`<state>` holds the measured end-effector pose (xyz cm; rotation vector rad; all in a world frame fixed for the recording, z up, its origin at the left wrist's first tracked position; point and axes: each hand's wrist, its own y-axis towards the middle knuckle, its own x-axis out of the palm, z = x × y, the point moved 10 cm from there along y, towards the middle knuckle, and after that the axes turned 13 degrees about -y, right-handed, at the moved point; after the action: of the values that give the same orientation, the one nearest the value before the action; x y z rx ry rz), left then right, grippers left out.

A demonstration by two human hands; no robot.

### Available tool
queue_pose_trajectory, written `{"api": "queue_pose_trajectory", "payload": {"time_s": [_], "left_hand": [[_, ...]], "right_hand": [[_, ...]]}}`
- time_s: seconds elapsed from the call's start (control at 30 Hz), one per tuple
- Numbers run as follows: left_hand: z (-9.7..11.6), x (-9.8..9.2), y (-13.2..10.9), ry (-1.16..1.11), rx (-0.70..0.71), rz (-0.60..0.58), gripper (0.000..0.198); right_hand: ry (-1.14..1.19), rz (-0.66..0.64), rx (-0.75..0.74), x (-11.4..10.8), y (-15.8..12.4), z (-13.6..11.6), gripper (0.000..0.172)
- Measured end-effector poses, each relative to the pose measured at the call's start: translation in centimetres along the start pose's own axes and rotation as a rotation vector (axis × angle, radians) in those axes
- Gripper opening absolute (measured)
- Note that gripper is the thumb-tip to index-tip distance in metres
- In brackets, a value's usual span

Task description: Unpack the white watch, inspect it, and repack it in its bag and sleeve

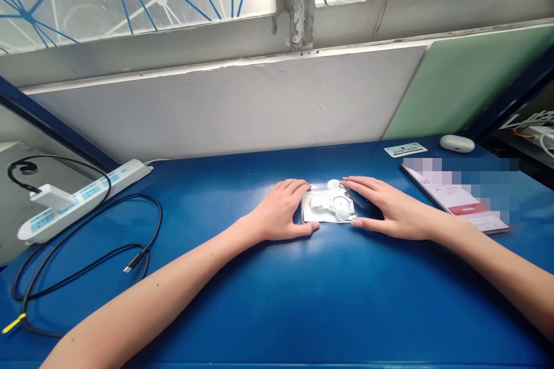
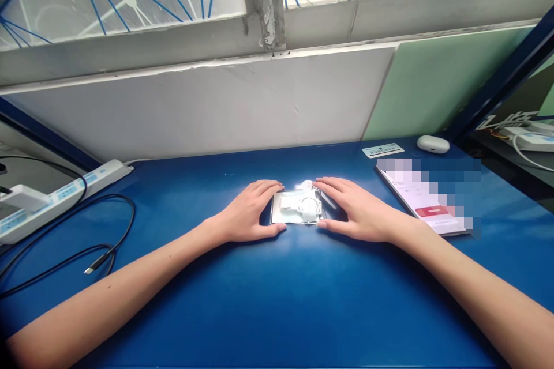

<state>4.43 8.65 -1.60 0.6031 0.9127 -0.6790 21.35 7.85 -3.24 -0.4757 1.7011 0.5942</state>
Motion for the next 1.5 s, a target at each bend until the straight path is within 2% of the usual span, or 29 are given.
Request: {"api": "queue_pose_trajectory", "payload": {"time_s": [0.1, 0.23, 0.4, 0.57, 0.7, 0.8, 0.93, 1.1, 1.3, 1.4, 1.5], "left_hand": [[0.0, 0.0, 0.0, -0.001, -0.008, -0.002, 0.078], [0.0, 0.1, 0.0, -0.001, 0.004, -0.017, 0.069], [-0.1, 0.0, 0.2, 0.008, 0.022, -0.014, 0.057], [0.2, 0.2, 0.2, 0.019, 0.052, -0.044, 0.049], [0.2, 0.2, 0.1, 0.035, 0.056, -0.041, 0.050], [0.1, 0.2, 0.0, 0.032, 0.061, -0.030, 0.053], [0.0, 0.3, -0.2, 0.016, 0.075, -0.028, 0.056], [0.3, 0.1, -0.3, -0.030, 0.096, -0.040, 0.049], [0.9, -0.4, -0.1, -0.109, 0.148, -0.029, 0.047], [0.7, -0.5, -0.2, -0.145, 0.148, -0.004, 0.047], [1.0, -0.9, -0.6, -0.213, 0.187, 0.082, 0.061]], "right_hand": [[-0.002, 0.009, -0.006, -0.1, 0.0, -0.1, 0.078], [-0.009, 0.021, 0.001, -0.3, 0.0, -0.2, 0.077], [0.002, 0.048, -0.031, -0.9, 0.1, -0.9, 0.089], [0.007, 0.166, -0.108, -2.0, 0.2, -1.8, 0.047], [-0.031, 0.249, -0.159, -2.6, 0.1, -2.6, 0.035], [-0.057, 0.292, -0.187, -3.0, 0.0, -3.2, 0.033], [-0.035, 0.286, -0.163, -2.9, -0.1, -3.0, 0.037], [0.056, 0.271, -0.076, -2.8, -0.1, -2.1, 0.042], [0.100, 0.269, -0.059, -3.2, 0.0, -2.3, 0.037], [0.138, 0.283, -0.071, -3.4, 0.0, -2.5, 0.033], [0.163, 0.301, -0.075, -3.5, 0.0, -2.7, 0.030]]}}
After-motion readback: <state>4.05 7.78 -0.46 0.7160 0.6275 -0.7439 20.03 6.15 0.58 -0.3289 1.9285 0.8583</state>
